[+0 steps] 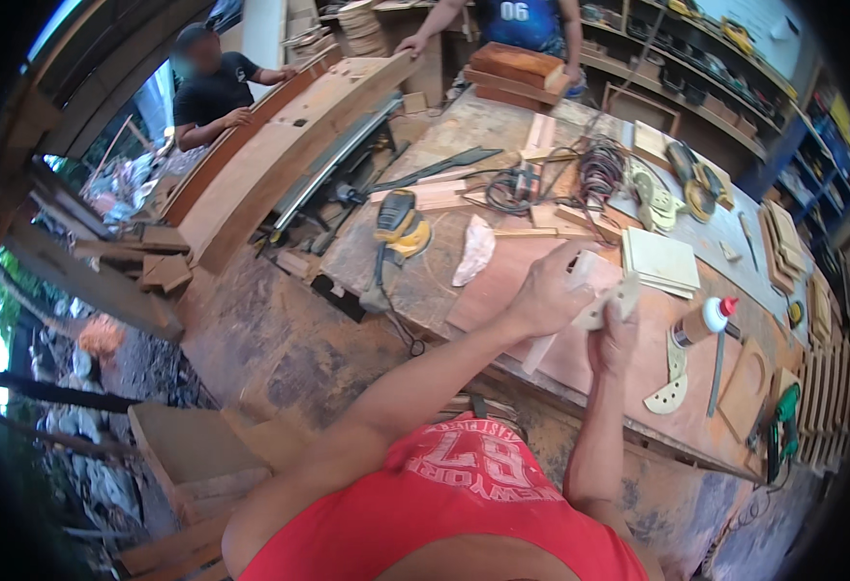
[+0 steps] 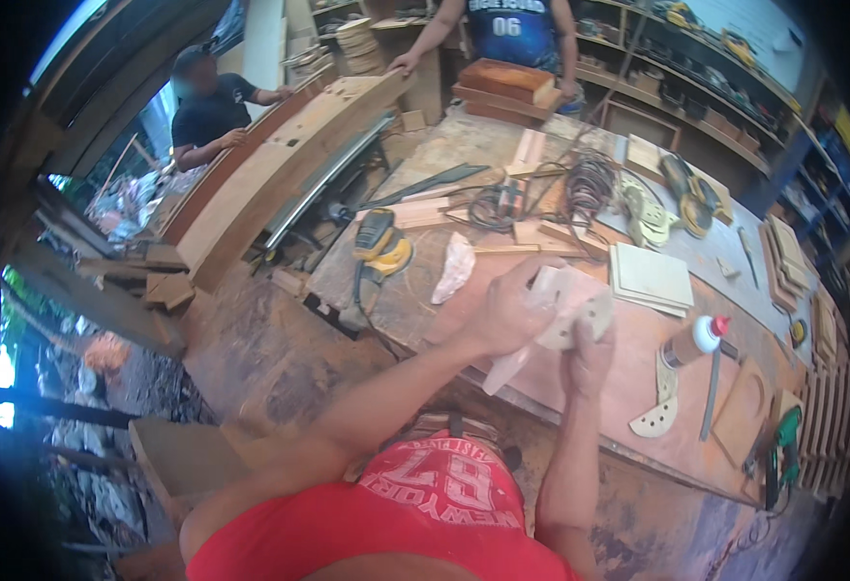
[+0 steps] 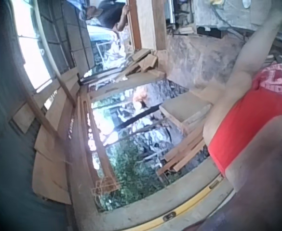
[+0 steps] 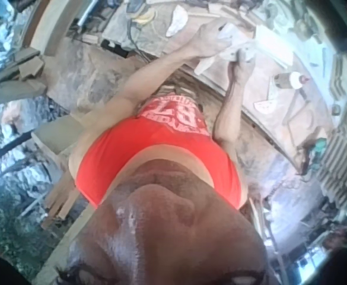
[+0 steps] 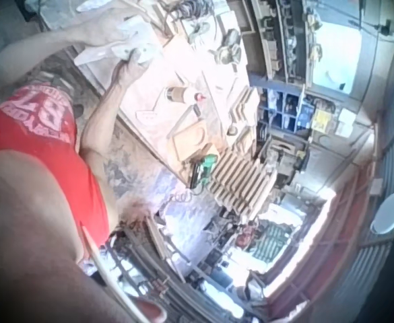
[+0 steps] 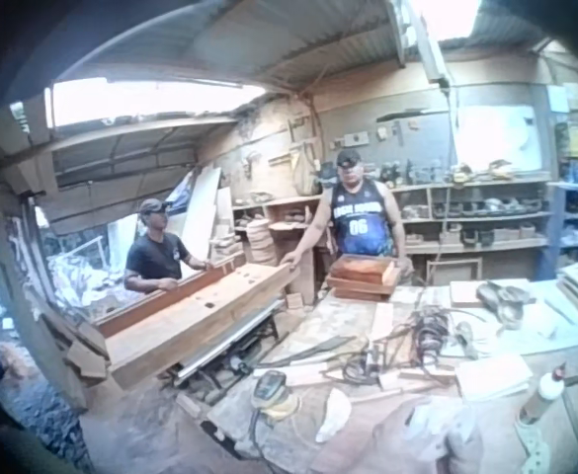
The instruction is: The person sands the surfaces and circular cutouts of wooden pieces by hand using sandpaper, then turns toward coworkers working with a wooden board on a table saw.
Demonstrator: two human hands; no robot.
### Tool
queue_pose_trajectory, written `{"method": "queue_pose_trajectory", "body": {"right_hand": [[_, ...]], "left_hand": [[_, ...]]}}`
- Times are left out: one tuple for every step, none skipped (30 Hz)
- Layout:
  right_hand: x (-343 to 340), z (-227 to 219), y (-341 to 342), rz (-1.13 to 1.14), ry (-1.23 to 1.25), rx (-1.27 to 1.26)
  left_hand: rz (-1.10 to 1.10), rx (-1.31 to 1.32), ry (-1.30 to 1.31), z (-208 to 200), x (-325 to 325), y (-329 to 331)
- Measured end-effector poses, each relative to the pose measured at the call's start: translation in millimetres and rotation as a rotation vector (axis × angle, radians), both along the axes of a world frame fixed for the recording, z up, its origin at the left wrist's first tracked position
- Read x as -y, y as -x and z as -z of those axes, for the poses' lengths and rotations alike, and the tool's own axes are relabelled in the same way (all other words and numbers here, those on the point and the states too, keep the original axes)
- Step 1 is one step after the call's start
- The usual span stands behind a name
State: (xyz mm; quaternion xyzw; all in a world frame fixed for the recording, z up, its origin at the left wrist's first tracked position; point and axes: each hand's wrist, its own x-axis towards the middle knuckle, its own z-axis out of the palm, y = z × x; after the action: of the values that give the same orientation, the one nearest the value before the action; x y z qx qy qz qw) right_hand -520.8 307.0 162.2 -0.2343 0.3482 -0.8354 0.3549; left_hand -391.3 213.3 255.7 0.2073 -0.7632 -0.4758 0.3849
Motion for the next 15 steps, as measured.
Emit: {"method": "queue_pose_trajectory", "body": {"right_hand": [[6.5,0.0,-8.0,0.015,0.069,0.075],[10.9,0.3,-15.1,0.058,0.056,0.091],[14.5,1.3,-23.0,0.087,0.004,0.085],[16.4,2.7,-29.4,0.067,-0.006,0.052],[15.9,3.9,-34.4,0.116,-0.045,0.079],[14.7,5.6,-40.2,0.175,-0.232,-0.123],[10.4,6.6,-42.9,0.271,-0.445,-0.287],[7.3,8.0,-47.7,0.267,-0.317,-0.273],[1.8,8.5,-48.2,0.271,-0.316,-0.275],[-3.6,9.0,-49.7,0.229,-0.315,-0.273],[-8.8,9.2,-49.0,0.158,-0.319,-0.294],[-14.3,9.1,-47.0,0.183,-0.314,-0.272],[-18.9,8.8,-43.4,0.048,-0.228,-0.248],[-22.3,9.0,-39.3,-0.096,-0.125,-0.228],[-24.1,9.2,-34.9,-0.086,-0.142,-0.220]], "left_hand": [[0.023,0.007,-0.006,-0.1,0.0,2.6],[0.021,0.002,0.012,-0.5,0.5,2.9],[0.017,-0.006,0.030,-0.9,0.6,3.3],[0.017,-0.002,0.026,-1.3,1.1,3.8],[0.023,0.028,-0.002,-1.8,1.8,3.6],[0.014,0.054,-0.038,-2.4,3.0,3.8],[0.033,0.059,-0.021,-2.6,3.9,3.3],[0.037,0.068,-0.022,-3.0,5.0,3.2],[0.043,0.062,-0.021,-2.8,5.6,3.3],[0.043,0.075,-0.029,-2.7,6.8,3.1],[0.041,0.072,-0.017,-2.3,7.4,3.3],[0.037,0.069,-0.002,-2.0,8.3,3.2],[0.034,0.069,0.000,-1.6,9.1,3.3],[0.030,0.068,-0.009,-1.1,9.5,3.5],[0.019,0.062,-0.020,-0.8,10.2,3.8]]}}
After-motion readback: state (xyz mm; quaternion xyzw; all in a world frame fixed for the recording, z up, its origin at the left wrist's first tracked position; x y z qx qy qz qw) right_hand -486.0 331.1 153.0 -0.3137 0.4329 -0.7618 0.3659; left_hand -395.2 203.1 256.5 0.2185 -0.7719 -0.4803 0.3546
